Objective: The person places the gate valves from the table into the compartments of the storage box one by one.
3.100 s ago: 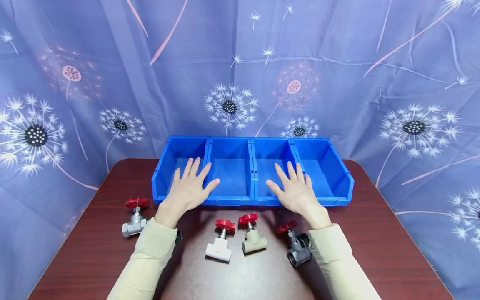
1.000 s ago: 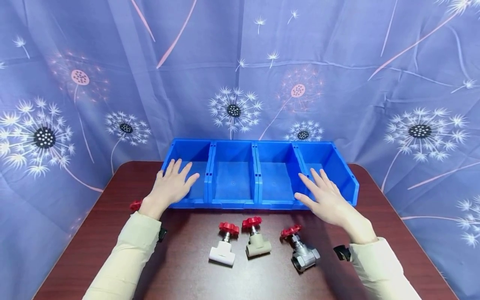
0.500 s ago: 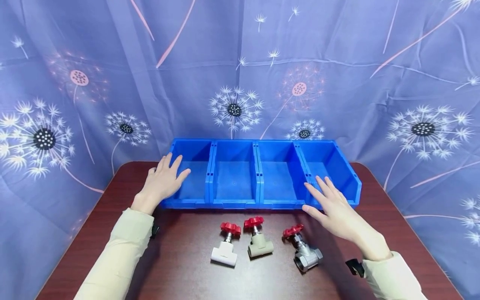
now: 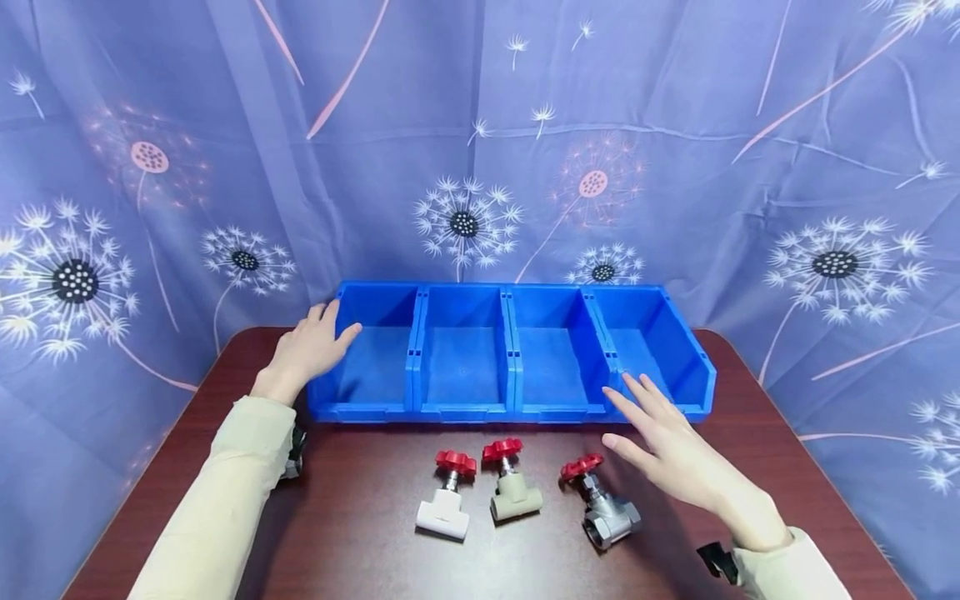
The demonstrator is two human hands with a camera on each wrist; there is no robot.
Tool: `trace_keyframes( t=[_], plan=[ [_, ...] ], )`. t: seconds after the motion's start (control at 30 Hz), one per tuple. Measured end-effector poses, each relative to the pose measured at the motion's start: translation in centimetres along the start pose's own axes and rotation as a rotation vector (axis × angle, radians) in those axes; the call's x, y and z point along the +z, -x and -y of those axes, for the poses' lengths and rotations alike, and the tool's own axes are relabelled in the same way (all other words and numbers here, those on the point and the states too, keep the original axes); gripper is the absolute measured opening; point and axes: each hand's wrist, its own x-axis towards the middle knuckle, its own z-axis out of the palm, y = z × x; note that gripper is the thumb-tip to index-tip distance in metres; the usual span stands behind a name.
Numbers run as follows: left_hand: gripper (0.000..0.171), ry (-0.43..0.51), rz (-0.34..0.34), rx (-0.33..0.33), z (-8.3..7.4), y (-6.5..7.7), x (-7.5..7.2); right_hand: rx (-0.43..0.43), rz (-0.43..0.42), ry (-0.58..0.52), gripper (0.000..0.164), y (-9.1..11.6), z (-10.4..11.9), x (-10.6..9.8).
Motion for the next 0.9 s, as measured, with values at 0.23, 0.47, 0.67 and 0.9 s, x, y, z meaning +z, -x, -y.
trace_keyframes(
  t=[0.23, 0.47, 0.67, 0.9],
  plan=[
    [0.079, 0.038, 0.05, -0.023, 0.2, -1.1, -0.5, -0.024, -0.01, 0.024, 0.063, 0.7, 0.3, 0.6],
    [0.081, 0.142, 0.102, -0.059, 0.8, -2.1, -0.6, -0.028, -0.011, 0.035, 0.062, 0.9, 0.3, 1.2],
    [0.078, 0.197, 0.077, -0.073, 1.5, -2.6, -0.2, -0.045, -0.015, 0.029, 0.061, 0.9, 0.3, 1.5],
    [0.061, 0.248, 0.011, -0.084, 2.4, -3.2, 0.4, -0.088, -0.019, 0.021, 0.059, 1.0, -0.1, 2.1]
  ],
)
